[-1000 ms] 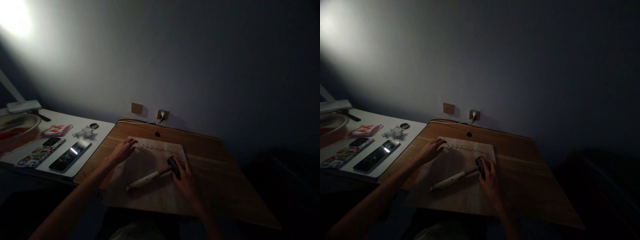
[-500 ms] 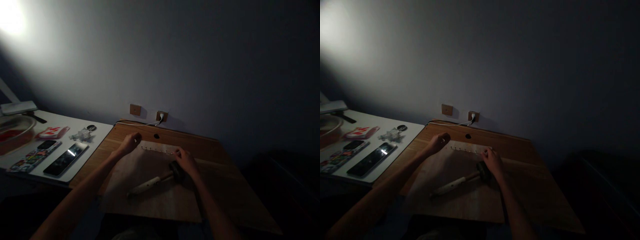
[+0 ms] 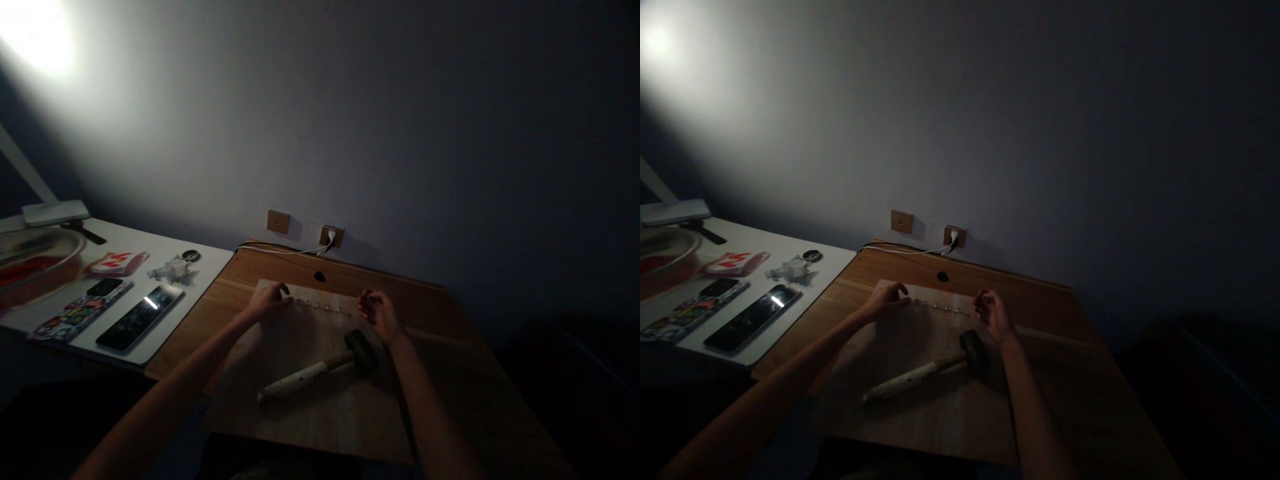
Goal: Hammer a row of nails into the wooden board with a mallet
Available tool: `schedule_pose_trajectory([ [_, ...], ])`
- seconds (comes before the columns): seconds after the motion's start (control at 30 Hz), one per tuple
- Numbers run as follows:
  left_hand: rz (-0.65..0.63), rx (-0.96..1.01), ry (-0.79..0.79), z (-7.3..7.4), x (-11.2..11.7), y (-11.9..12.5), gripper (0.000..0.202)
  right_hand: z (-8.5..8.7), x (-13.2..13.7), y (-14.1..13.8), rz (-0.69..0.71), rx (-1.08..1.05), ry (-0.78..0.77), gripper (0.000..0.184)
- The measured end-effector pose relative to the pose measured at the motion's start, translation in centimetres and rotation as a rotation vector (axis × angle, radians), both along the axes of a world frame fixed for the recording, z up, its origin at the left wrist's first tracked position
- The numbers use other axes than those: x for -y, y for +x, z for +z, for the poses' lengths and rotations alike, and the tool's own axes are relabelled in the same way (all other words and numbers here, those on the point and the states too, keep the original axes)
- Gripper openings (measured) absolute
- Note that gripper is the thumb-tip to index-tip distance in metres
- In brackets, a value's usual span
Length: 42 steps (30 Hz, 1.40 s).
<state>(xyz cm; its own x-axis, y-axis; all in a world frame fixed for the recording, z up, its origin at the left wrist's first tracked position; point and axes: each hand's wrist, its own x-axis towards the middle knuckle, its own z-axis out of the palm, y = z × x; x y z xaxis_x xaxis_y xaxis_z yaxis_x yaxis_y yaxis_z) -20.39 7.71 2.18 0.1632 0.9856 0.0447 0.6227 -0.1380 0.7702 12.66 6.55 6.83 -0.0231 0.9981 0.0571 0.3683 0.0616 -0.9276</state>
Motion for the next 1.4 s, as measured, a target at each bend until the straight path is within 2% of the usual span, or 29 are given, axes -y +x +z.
schedule_pose_trajectory([
  [0.1,-0.133,-0.299,0.118,0.4,0.0,0.5,0.014,-0.5,0.1,-0.3,0.003,-0.063,-0.029,0.041],
  [0.2,-0.21,-0.499,0.218,0.9,0.1,0.9,0.017,-1.3,-0.4,-1.1,-0.014,0.002,-0.075,0.041],
  [0.3,-0.22,-0.596,0.261,1.2,0.1,1.3,0.021,-2.1,-1.0,-2.3,-0.023,0.146,-0.098,0.03],
  [0.37,-0.182,-0.56,0.273,1.2,0.0,1.5,0.021,-2.3,-1.3,-3.0,-0.011,0.225,-0.096,0.028],
  [0.47,-0.013,-0.277,0.24,1.2,-0.4,1.7,0.018,-2.2,-1.5,-3.6,0.019,0.266,-0.084,0.026],
  [0.57,0.206,0.302,0.005,1.6,-0.9,1.6,0.022,-1.5,-1.7,-3.5,0.026,0.218,-0.056,0.018],
  [0.63,0.264,0.688,-0.198,1.9,-1.1,1.5,0.018,-1.0,-1.8,-3.1,0.03,0.144,-0.037,0.017],
  [0.7,0.247,0.866,-0.332,2.0,-1.1,1.3,0.016,-0.7,-1.7,-2.6,0.053,0.061,-0.031,0.029],
  [0.73,0.232,0.845,-0.357,1.9,-1.1,1.2,0.017,-0.6,-1.6,-2.4,0.07,0.031,-0.032,0.035],
  [0.8,0.178,0.616,-0.315,1.6,-0.8,1.3,0.02,-0.6,-1.6,-2.5,0.103,0.014,-0.042,0.043],
  [0.93,-0.007,-0.068,-0.02,1.2,0.0,1.8,0.014,-1.4,-1.7,-4.0,0.141,0.183,-0.077,0.039],
  [1.0,-0.103,-0.271,0.075,1.5,0.3,2.1,0.012,-1.9,-1.7,-5.1,0.156,0.313,-0.086,0.034],
  [1.07,-0.191,-0.367,0.122,2.0,0.5,2.5,0.011,-2.1,-1.7,-6.0,0.167,0.421,-0.091,0.031],
  [1.17,-0.277,-0.411,0.173,2.8,0.2,2.9,0.009,-1.8,-1.5,-6.9,0.177,0.487,-0.083,0.024],
  [1.33,-0.363,-0.474,0.176,3.2,-1.4,3.4,0.006,-0.2,-1.5,-6.9,0.174,0.368,-0.02,0.012],
  [1.4,-0.363,-0.5,0.157,3.0,-1.9,3.3,0.005,0.4,-1.4,-6.5,0.174,0.274,-0.026,0.022],
])
